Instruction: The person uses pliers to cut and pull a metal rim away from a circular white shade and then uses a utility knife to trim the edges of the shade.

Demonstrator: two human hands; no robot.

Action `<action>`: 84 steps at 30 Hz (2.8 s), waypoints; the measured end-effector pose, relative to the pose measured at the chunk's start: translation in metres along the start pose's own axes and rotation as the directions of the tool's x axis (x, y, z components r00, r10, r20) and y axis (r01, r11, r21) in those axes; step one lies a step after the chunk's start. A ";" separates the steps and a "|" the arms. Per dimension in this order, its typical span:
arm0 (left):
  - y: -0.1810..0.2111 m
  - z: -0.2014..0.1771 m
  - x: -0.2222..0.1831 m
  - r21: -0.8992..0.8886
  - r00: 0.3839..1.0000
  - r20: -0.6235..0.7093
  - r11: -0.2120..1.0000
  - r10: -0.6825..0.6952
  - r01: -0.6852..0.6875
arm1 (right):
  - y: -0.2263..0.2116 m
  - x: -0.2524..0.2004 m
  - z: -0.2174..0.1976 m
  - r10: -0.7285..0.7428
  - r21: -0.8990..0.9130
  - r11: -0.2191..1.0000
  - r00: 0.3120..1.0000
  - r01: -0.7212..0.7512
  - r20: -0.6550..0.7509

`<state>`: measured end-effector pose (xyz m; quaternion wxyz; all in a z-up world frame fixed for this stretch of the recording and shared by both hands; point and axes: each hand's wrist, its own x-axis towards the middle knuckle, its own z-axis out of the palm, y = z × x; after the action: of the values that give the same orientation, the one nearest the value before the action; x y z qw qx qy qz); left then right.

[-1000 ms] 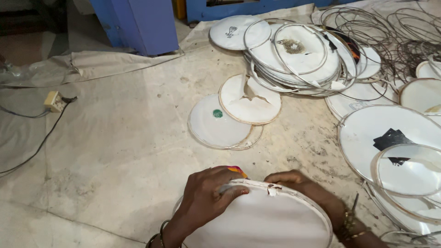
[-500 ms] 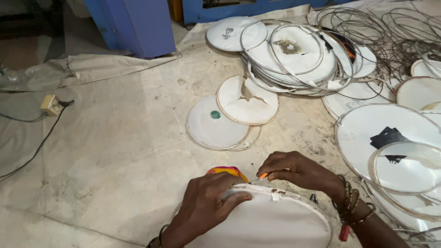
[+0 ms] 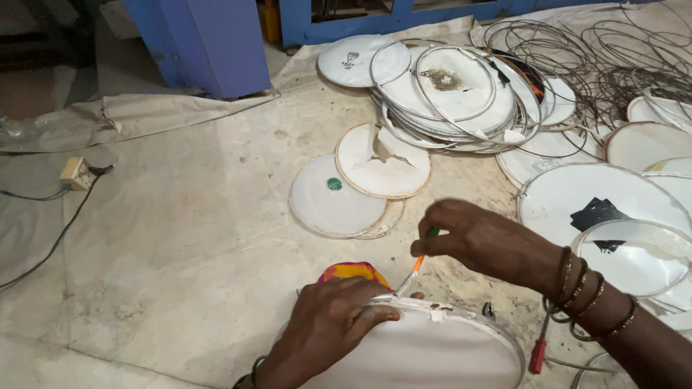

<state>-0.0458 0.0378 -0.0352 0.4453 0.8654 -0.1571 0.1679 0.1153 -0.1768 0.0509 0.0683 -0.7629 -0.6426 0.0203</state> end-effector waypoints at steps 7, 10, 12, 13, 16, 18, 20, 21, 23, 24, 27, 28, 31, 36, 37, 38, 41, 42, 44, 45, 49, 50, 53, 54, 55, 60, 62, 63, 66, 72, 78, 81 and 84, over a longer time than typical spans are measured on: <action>-0.007 0.003 0.006 0.021 0.997 0.047 0.998 -0.061 0.060 | -0.013 0.018 -0.018 -0.110 -0.253 0.960 0.992 0.122 0.060; -0.010 0.002 0.006 0.040 0.995 0.051 0.996 -0.084 0.082 | -0.015 0.020 -0.013 -0.138 -0.313 0.940 0.990 0.137 0.018; -0.011 -0.001 0.005 0.018 0.996 0.037 0.997 -0.078 0.078 | -0.017 0.020 -0.012 -0.128 -0.347 0.931 0.992 0.117 -0.008; -0.011 -0.003 0.004 0.008 0.997 0.035 0.997 -0.075 0.075 | -0.019 0.019 -0.012 -0.137 -0.366 0.922 0.990 0.123 -0.012; -0.006 -0.013 0.002 -0.016 0.999 0.030 0.999 -0.043 0.043 | -0.029 0.015 -0.019 -0.174 -0.437 0.890 0.983 0.134 -0.051; 0.002 -0.023 0.002 -0.042 0.999 0.027 0.998 0.039 -0.038 | -0.040 0.007 -0.029 -0.210 -0.508 0.852 0.971 0.124 -0.115; 0.012 -0.036 0.004 -0.061 0.995 0.049 0.994 0.091 -0.088 | -0.051 -0.007 -0.045 -0.223 -0.551 0.830 0.956 0.083 -0.192; 0.018 -0.042 0.006 -0.060 0.993 0.066 0.993 0.102 -0.098 | -0.055 -0.013 -0.053 -0.236 -0.575 0.816 0.944 0.064 -0.229; 0.029 -0.048 0.011 -0.019 0.980 0.052 0.982 0.190 -0.189 | -0.056 -0.023 -0.068 -0.308 -0.718 0.696 0.909 0.012 -0.282; 0.033 -0.049 0.015 0.022 0.964 0.025 0.964 0.266 -0.266 | -0.055 -0.030 -0.074 -0.348 -0.781 0.625 0.888 -0.018 -0.299; 0.035 -0.029 0.034 0.134 0.959 -0.024 0.952 0.282 -0.277 | -0.048 -0.065 -0.089 -0.315 -0.875 0.450 0.885 -0.178 -0.342; 0.032 -0.016 0.041 0.167 0.967 -0.038 0.956 0.252 -0.243 | -0.045 -0.077 -0.085 -0.221 -0.833 0.477 0.879 -0.282 -0.424; 0.010 0.046 0.065 0.071 0.934 -0.144 0.945 0.327 -0.320 | -0.025 -0.111 -0.054 0.130 -0.566 0.562 0.740 -0.603 -0.660; -0.049 0.151 0.085 -0.055 0.928 -0.364 0.993 0.076 -0.102 | 0.002 -0.156 0.066 0.871 0.646 0.414 0.074 -0.642 -0.485; -0.059 0.169 0.086 -0.109 0.918 -0.396 0.993 -0.004 -0.043 | 0.009 -0.156 0.092 0.917 0.725 0.366 0.095 -0.583 -0.387; -0.067 0.186 0.087 -0.136 0.912 -0.409 0.990 -0.026 -0.033 | 0.016 -0.155 0.115 0.951 0.796 0.305 0.123 -0.523 -0.284; -0.080 0.230 0.083 -0.216 0.914 -0.396 0.976 -0.087 0.000 | 0.026 -0.137 0.176 0.990 0.885 0.131 0.109 -0.448 -0.092; -0.081 0.243 0.081 -0.240 0.923 -0.370 0.971 -0.104 0.013 | 0.027 -0.128 0.192 0.994 0.904 -0.036 0.074 -0.426 0.075; -0.081 0.263 0.069 -0.257 0.941 -0.330 0.966 -0.078 -0.010 | 0.024 -0.115 0.214 0.994 0.950 0.022 0.112 -0.312 0.014; -0.080 0.271 0.063 -0.250 0.946 -0.323 0.967 -0.031 -0.053 | 0.024 -0.111 0.219 0.991 0.966 0.053 0.131 -0.253 -0.020; -0.083 0.283 0.054 -0.217 0.971 -0.221 0.966 0.089 -0.138 | 0.025 -0.109 0.222 0.956 0.962 0.240 0.207 -0.129 -0.210; -0.084 0.281 0.053 -0.279 0.975 -0.188 0.945 0.121 -0.171 | 0.026 -0.110 0.221 0.964 0.972 0.197 0.203 -0.129 -0.169; -0.090 0.265 0.049 -0.379 0.968 -0.098 0.890 0.232 -0.252 | 0.027 -0.114 0.219 0.974 0.976 0.118 0.215 -0.185 -0.077; -0.093 0.258 0.047 -0.354 0.959 -0.071 0.891 0.275 -0.282 | 0.027 -0.116 0.220 0.974 0.971 0.100 0.223 -0.216 -0.051; -0.096 0.250 0.046 -0.330 0.947 -0.041 0.891 0.318 -0.313 | 0.026 -0.117 0.221 0.964 0.944 0.199 0.228 -0.265 -0.139; -0.112 0.213 0.032 -0.368 0.971 0.188 0.927 0.150 -0.072 | 0.025 -0.122 0.231 0.958 0.858 0.276 0.199 -0.433 -0.208; -0.110 0.203 0.033 -0.375 0.994 0.109 0.927 0.013 0.029 | 0.021 -0.119 0.236 0.962 0.850 0.261 0.199 -0.458 -0.188; -0.108 0.197 0.039 -0.390 0.998 0.010 0.919 -0.067 0.066 | 0.021 -0.116 0.236 0.962 0.843 0.262 0.200 -0.470 -0.187; -0.101 0.169 0.070 -0.237 0.968 -0.252 0.968 0.014 -0.076 | 0.010 -0.112 0.234 0.893 0.805 0.436 0.309 -0.403 -0.328; -0.087 0.111 0.142 0.383 0.818 -0.114 0.785 0.563 -0.487 | -0.003 -0.117 0.222 0.801 0.783 0.536 0.483 -0.316 -0.353; -0.095 0.098 0.155 0.435 0.910 0.134 0.802 0.392 -0.409 | 0.013 -0.133 0.241 0.932 0.791 0.337 0.298 -0.511 -0.204; -0.105 0.099 0.149 0.506 0.912 0.051 0.777 0.407 -0.375 | 0.029 -0.175 0.258 0.991 0.698 -0.035 0.066 -0.715 0.118; -0.115 0.100 0.144 0.543 0.919 -0.010 0.774 0.394 -0.326 | 0.040 -0.218 0.284 0.998 0.821 -0.060 -0.008 -0.568 0.067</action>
<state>0.1466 0.0016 -0.1103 0.1567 0.8958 -0.2394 0.3401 0.0831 -0.3756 -0.2481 0.4928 -0.8603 0.1226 0.0444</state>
